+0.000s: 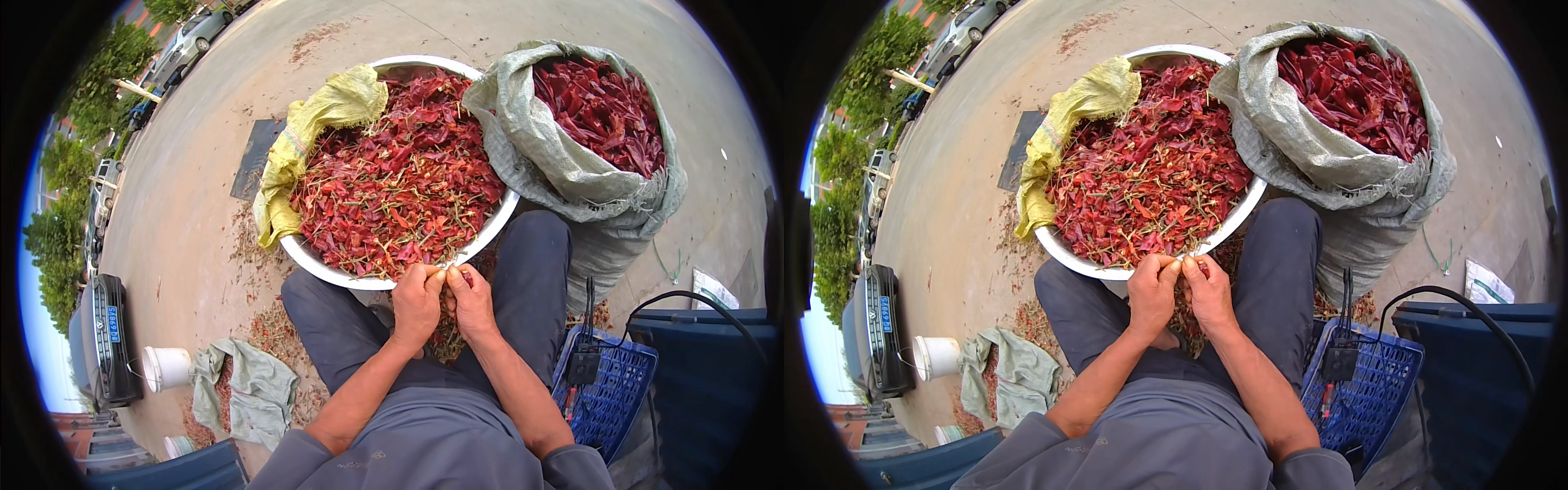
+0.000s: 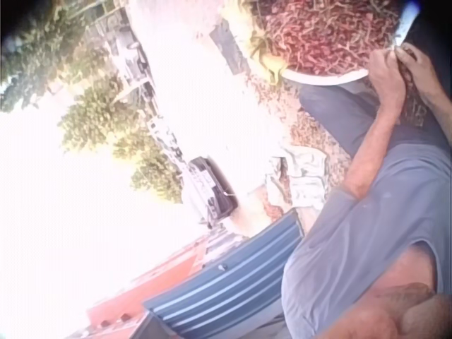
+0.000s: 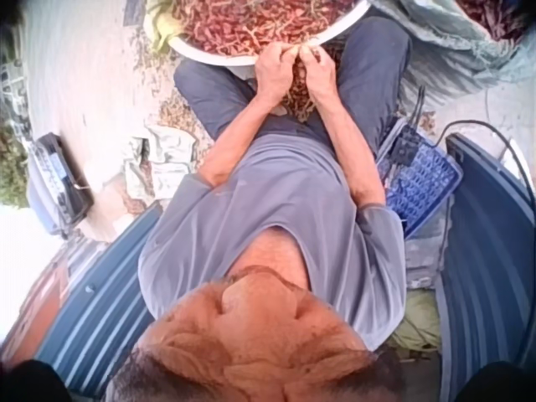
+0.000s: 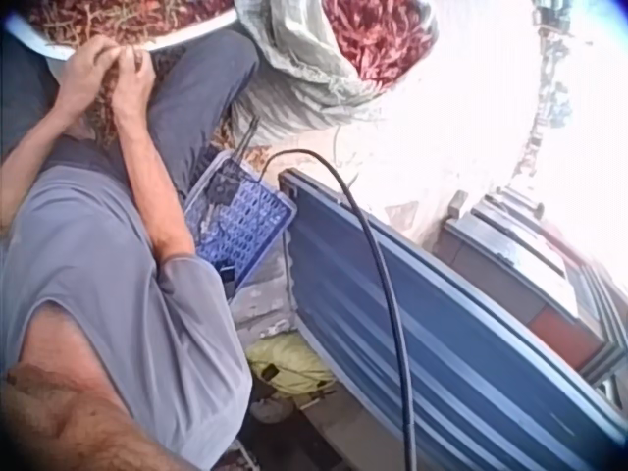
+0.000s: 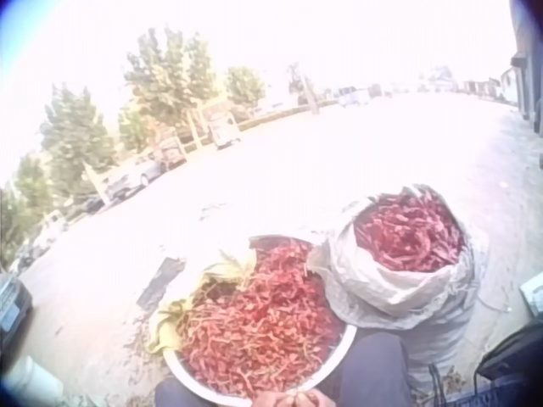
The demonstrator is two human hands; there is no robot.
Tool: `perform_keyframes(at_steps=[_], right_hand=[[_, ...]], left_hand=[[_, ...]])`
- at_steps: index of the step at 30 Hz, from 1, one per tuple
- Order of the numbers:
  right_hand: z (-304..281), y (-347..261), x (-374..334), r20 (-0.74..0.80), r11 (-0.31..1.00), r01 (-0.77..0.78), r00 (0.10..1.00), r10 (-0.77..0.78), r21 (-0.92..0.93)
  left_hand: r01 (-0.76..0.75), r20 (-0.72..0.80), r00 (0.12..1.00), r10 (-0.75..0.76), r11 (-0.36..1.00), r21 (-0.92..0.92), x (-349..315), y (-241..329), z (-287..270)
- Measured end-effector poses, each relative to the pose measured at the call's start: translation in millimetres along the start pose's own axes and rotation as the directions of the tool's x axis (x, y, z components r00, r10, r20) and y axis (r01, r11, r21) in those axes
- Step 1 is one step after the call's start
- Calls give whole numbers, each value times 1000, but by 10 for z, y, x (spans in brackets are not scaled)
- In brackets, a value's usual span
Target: The person sits cross-legged on the ground and removes stems from dried red chili peppers by hand. They pick peppers from a large metal basin, pull off the stems, and place the de-stemmed peppers into a large sack to their right.
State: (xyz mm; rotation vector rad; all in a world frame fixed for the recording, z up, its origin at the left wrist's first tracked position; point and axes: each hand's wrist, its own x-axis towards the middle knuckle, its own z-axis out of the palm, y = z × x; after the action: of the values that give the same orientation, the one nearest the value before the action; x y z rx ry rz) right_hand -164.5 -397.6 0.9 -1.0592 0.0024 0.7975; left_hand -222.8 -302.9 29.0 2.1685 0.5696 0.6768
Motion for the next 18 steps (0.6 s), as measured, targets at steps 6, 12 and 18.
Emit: perform_keyframes(at_steps=[6, 12, 18], right_hand=[[-25, -113, -76, 38, 954, 219, 976, -216, -206], [-13, -177, -128, 182, 988, 146, 974, -134, -56], [-23, -165, -98, 260, 999, 17, 965, -26, 38]], left_hand=[[522, 319, 852, -415, 624, -582, -11, -74, 60], [701, 643, 669, -372, 30, -712, 18, -39, -137], [667, 585, 699, -411, 80, -741, -55, 14, -203]])
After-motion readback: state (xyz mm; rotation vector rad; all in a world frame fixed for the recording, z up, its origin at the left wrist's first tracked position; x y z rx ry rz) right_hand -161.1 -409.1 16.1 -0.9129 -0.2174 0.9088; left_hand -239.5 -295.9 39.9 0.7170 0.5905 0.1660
